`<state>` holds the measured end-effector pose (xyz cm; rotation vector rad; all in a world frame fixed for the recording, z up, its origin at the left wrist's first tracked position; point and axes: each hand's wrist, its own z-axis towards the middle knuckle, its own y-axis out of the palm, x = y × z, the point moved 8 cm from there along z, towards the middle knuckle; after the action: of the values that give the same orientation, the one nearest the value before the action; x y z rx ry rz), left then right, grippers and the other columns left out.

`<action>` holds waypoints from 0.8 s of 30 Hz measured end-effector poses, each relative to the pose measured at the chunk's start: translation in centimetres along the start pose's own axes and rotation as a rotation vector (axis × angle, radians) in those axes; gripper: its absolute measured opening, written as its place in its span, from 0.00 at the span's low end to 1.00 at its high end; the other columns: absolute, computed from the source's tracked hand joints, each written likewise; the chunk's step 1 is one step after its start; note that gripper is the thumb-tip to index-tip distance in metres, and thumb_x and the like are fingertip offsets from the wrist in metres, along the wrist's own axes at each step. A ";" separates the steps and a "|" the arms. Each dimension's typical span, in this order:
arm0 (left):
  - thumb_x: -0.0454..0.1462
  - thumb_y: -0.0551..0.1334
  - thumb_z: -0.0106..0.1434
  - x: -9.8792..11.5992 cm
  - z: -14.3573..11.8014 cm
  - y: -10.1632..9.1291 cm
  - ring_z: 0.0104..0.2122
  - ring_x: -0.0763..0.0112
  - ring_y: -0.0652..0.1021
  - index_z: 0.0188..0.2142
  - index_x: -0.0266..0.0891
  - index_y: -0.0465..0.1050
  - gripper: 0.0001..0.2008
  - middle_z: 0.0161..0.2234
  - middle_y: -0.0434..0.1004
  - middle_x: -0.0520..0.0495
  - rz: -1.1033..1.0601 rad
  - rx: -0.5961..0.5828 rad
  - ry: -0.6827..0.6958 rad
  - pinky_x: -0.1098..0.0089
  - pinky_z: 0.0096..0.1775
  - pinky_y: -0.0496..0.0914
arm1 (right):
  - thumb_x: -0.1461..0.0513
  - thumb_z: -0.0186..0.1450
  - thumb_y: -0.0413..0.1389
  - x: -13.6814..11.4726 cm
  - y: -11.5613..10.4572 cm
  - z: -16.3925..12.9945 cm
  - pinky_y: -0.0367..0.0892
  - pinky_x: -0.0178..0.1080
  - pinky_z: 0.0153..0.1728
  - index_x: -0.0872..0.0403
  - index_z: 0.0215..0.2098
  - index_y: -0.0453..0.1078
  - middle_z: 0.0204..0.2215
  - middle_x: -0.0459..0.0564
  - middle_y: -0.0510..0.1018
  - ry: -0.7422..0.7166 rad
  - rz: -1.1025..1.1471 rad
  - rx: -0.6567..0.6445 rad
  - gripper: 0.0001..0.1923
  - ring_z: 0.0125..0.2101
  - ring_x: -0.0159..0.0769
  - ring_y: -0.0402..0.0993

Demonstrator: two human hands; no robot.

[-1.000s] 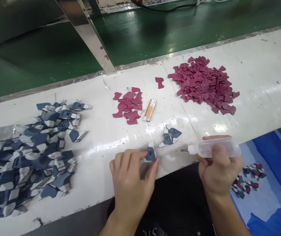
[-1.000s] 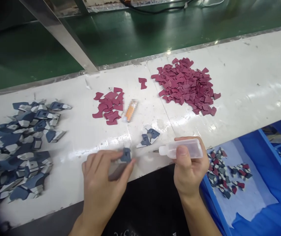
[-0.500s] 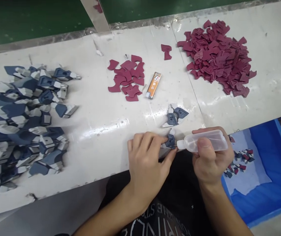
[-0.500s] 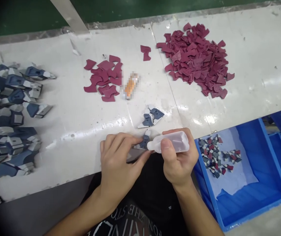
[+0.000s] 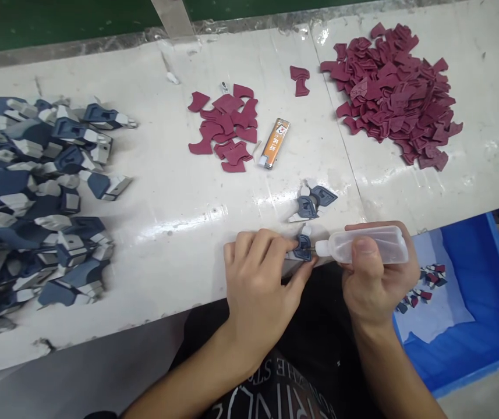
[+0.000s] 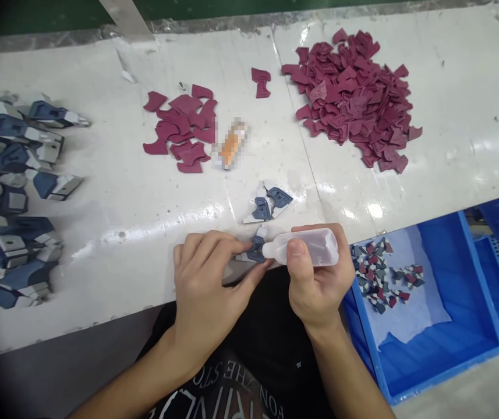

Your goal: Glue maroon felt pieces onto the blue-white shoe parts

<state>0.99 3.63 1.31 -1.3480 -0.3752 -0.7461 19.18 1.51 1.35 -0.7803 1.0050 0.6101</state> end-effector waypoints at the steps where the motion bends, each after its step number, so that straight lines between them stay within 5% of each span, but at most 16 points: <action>1: 0.40 0.77 0.65 0.0 0.0 0.0 0.41 0.62 0.74 0.39 0.44 0.76 0.12 0.36 0.81 0.53 0.001 -0.002 0.000 0.58 0.43 0.61 | 0.52 0.72 0.65 -0.2 -0.1 0.0 0.61 0.36 0.17 0.52 0.36 0.77 0.23 0.42 0.75 -0.010 -0.018 0.002 0.13 0.18 0.31 0.68; 13: 0.36 0.77 0.63 0.1 0.1 -0.1 0.40 0.62 0.75 0.39 0.45 0.75 0.12 0.36 0.82 0.53 0.003 0.002 0.000 0.57 0.42 0.62 | 0.55 0.70 0.67 -1.6 -1.8 0.5 0.61 0.37 0.18 0.52 0.34 0.77 0.23 0.44 0.77 -0.104 -0.121 0.007 0.10 0.20 0.33 0.71; 24: 0.36 0.76 0.64 0.2 0.1 -0.2 0.40 0.64 0.74 0.40 0.43 0.76 0.11 0.36 0.81 0.54 -0.004 0.012 0.011 0.59 0.42 0.61 | 0.57 0.71 0.66 -1.7 -1.1 1.2 0.62 0.37 0.19 0.52 0.34 0.76 0.24 0.43 0.77 -0.116 -0.124 0.028 0.10 0.20 0.33 0.71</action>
<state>1.00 3.62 1.58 -1.3322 -0.3728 -0.7529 19.90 1.73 3.61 -0.7682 0.8511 0.5269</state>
